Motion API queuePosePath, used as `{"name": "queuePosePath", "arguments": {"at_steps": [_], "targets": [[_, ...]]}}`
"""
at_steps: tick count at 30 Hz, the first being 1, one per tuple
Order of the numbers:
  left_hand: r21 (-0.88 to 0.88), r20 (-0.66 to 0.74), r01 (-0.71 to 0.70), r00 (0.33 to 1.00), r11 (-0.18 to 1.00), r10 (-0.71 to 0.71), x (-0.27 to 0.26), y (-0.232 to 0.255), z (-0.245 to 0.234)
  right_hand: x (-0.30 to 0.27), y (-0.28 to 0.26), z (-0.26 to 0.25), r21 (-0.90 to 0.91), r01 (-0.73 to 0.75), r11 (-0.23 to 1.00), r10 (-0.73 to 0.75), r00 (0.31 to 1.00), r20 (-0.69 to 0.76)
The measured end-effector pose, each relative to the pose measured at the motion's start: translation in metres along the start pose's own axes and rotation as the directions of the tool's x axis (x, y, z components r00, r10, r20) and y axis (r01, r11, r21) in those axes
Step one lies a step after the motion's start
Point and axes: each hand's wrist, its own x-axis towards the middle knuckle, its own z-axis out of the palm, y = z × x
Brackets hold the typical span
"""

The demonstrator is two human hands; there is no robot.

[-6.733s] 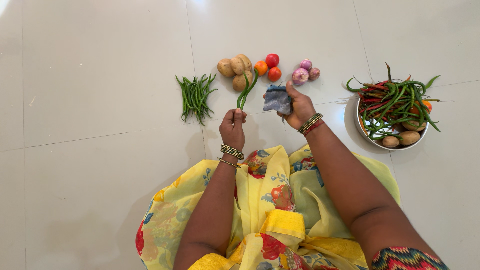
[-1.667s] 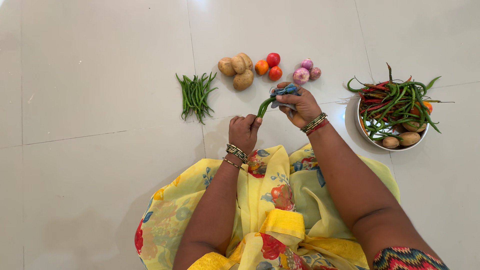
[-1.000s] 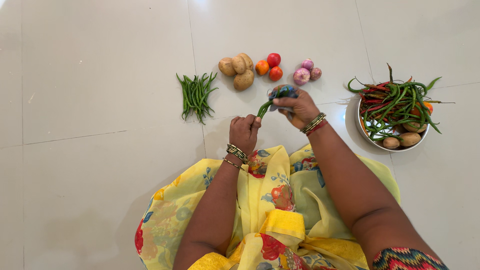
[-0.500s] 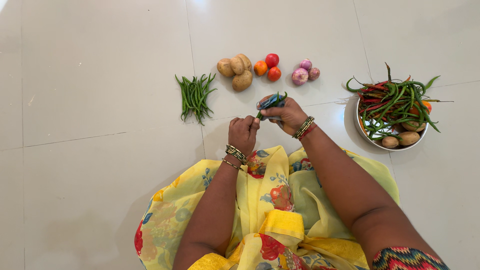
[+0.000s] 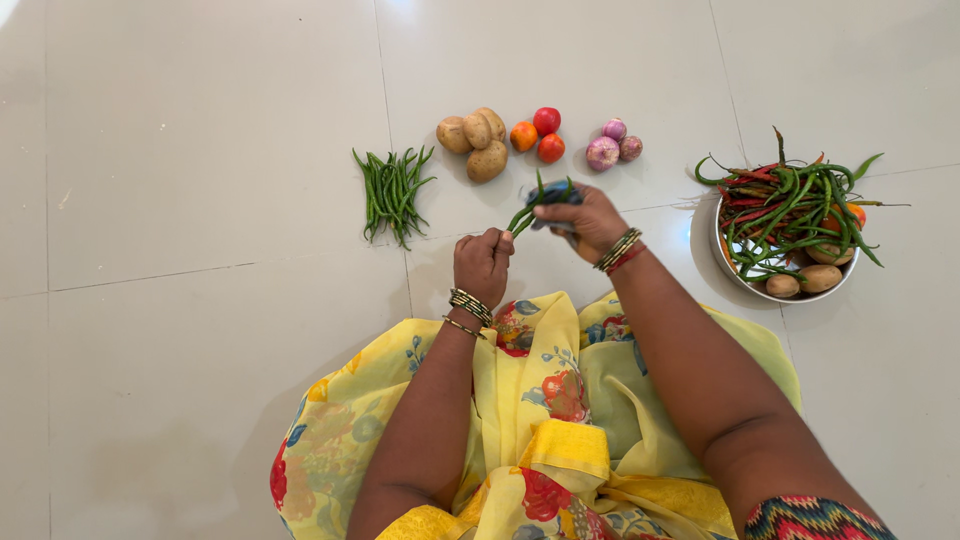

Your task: The person sits on the floor and peels green chilies and potatoes using a small knife. They handle the vegetables one at a time, removing the skin and placing the peeled items into a metal bowl.

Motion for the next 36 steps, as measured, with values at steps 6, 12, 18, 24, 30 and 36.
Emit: {"name": "queuePosePath", "arguments": {"at_steps": [6,12,18,24,30,36], "targets": [[-0.036,0.0,-0.05,0.999,0.998,0.05,-0.001,0.004,0.0,-0.005,-0.011,-0.001,0.121,0.043,0.992,-0.04,0.999,-0.031],[-0.044,0.005,-0.057,0.998,0.997,0.057,-0.003,0.005,0.002,0.003,0.016,0.006,0.014,0.011,1.0,-0.012,0.998,0.067],[-0.036,0.002,-0.035,0.999,0.999,0.035,-0.001,0.0,0.001,0.002,0.024,0.012,-0.055,-0.096,0.994,0.1,0.992,0.081],[-0.063,-0.012,-0.015,1.0,0.998,0.014,-0.001,0.002,0.0,0.001,-0.004,-0.004,0.11,0.05,0.993,-0.044,0.998,-0.053],[0.059,-0.182,0.06,0.982,0.996,-0.048,0.005,-0.029,-0.004,0.011,-0.004,-0.024,0.223,0.098,0.97,-0.061,0.984,-0.166],[0.001,-0.539,0.384,0.778,0.923,-0.323,0.022,-0.092,-0.039,0.011,-0.008,-0.027,0.219,0.058,0.974,-0.005,0.972,-0.234]]}}
